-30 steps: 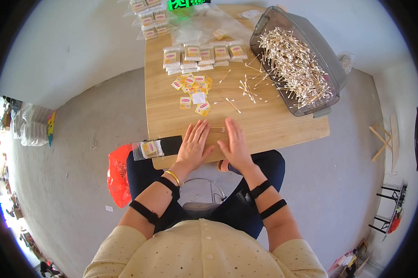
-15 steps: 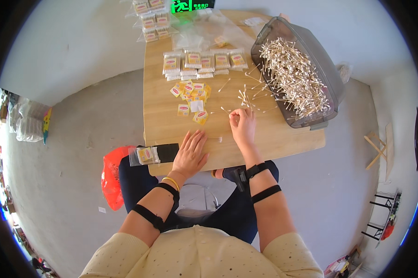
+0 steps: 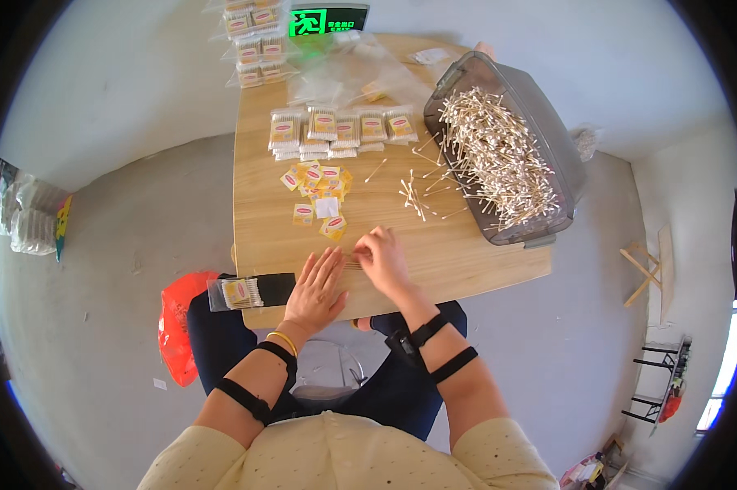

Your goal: Packaging cotton swabs into plastic bags and weighing them on a digital scale.

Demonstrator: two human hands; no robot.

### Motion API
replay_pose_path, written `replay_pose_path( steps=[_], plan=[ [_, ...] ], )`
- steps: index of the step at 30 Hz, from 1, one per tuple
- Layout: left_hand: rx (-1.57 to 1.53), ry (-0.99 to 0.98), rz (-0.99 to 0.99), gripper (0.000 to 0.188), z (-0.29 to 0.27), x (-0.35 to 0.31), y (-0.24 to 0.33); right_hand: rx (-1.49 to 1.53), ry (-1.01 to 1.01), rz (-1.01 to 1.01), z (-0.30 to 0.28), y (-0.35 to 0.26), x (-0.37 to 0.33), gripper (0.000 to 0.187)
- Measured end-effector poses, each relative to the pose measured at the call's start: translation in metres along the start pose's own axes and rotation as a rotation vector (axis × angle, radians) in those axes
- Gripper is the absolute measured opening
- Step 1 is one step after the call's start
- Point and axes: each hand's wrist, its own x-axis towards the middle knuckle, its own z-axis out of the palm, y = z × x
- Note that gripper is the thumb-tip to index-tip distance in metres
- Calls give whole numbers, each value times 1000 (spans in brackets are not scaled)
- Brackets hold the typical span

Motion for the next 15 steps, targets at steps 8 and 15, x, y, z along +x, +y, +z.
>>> replay_pose_path(
  steps=[8,15],
  plan=[
    [111,-66,21,70,2,3,2,0,302,291,-50,51,34,16],
    [109,-68,13,69,2,2,-1,-325,258,384,-46,64,74,21]
  ],
)
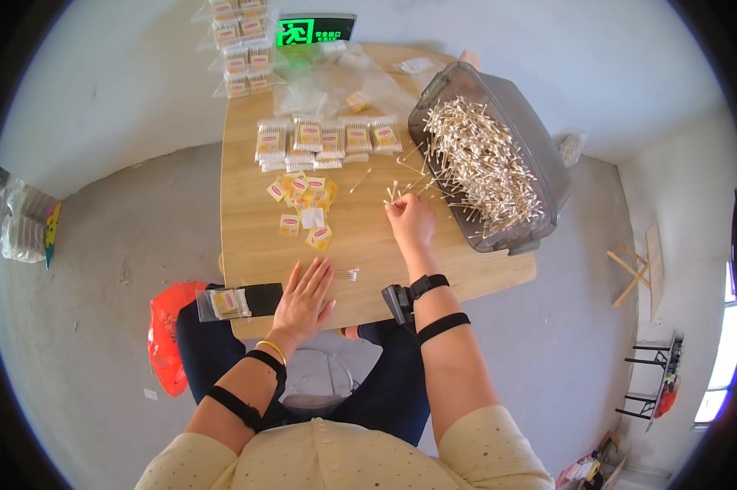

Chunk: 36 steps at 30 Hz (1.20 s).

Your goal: Packaging cotton swabs into plastic bags and weighing them on a digital scale.

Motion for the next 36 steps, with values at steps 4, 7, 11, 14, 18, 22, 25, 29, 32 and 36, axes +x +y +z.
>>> replay_pose_path(
  steps=[4,7,11,14,18,22,25,29,32,36],
  plan=[
    [-15,13,12,68,-1,1,2,1,-10,97,9,12,7,16],
    [-16,16,4,67,-2,-1,0,50,-32,122,6,11,4,14],
    [-23,30,11,66,-1,1,2,88,-52,130,-3,15,1,14],
    [-26,38,5,67,1,-1,0,74,-61,54,-14,8,-9,12],
    [-37,41,11,67,1,0,1,-29,-66,-50,-31,14,-23,8],
    [-33,31,5,67,-1,-1,1,-138,-75,-122,-37,13,-33,13],
    [-31,33,6,67,0,-1,0,-46,-25,-100,-37,11,-31,18],
    [-36,38,12,68,1,0,0,20,19,-110,-22,16,-20,16],
    [-35,38,17,68,1,2,2,-39,45,-152,-12,21,-13,13],
    [-39,45,12,68,1,-1,0,61,52,-136,-14,22,-19,11]
  ],
)
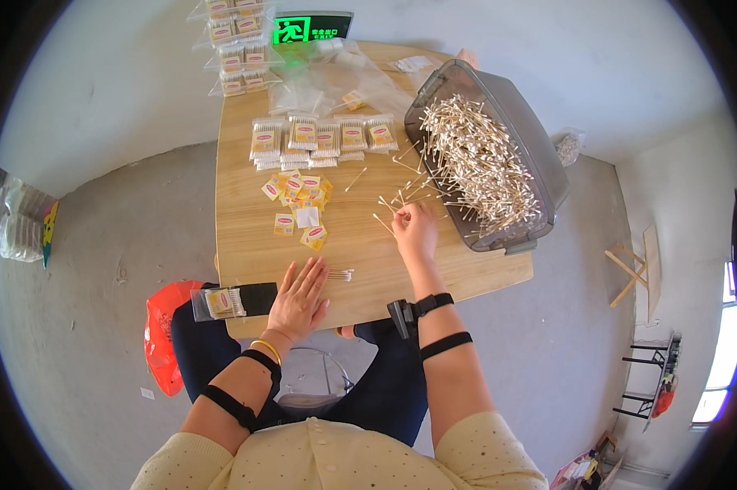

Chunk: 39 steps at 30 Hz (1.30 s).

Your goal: Packaging cotton swabs into plastic bags and weighing them on a digital scale.

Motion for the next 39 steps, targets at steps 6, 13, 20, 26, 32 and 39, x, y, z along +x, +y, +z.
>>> replay_pose_path(
  steps=[6,13,20,26,32,39],
  plan=[
    [-14,-9,-6,69,-3,0,1,14,-9,-38,-13,-2,-29,16],
    [-14,3,3,68,-3,1,3,63,5,-25,-9,-3,-37,20],
    [0,-6,9,68,-2,3,3,7,12,-86,1,-15,-32,12],
    [-17,-8,-4,69,-2,1,2,159,-147,-156,12,-65,-76,10],
    [30,-20,8,70,-4,2,3,322,-155,-183,4,-74,-89,16],
    [-3,-23,-4,68,-8,3,6,2,117,43,-17,5,-45,20]
  ],
)
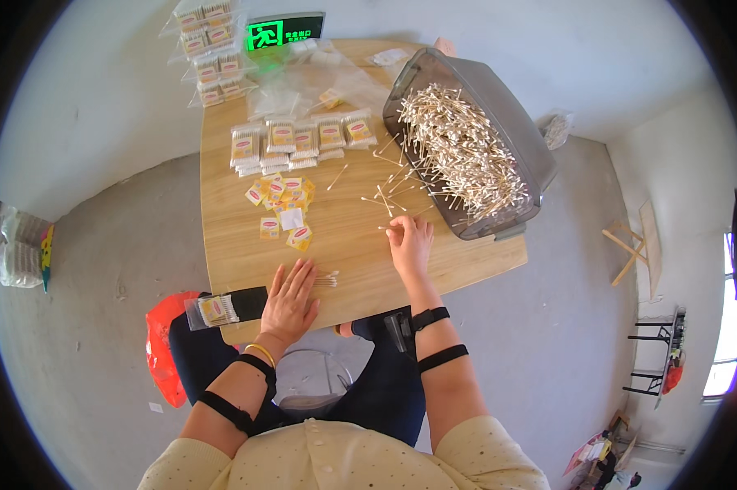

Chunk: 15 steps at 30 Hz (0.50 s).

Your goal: Packaging cotton swabs into plastic bags and weighing them on a digital scale.

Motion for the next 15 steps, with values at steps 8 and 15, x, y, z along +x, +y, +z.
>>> replay_pose_path(
  steps=[8,15],
  plan=[
    [15,-24,-15,67,4,-2,-3,114,-104,-50,20,-16,19,16],
    [33,-15,-9,67,5,-1,-2,-54,-149,-34,22,-9,50,12]
  ],
)
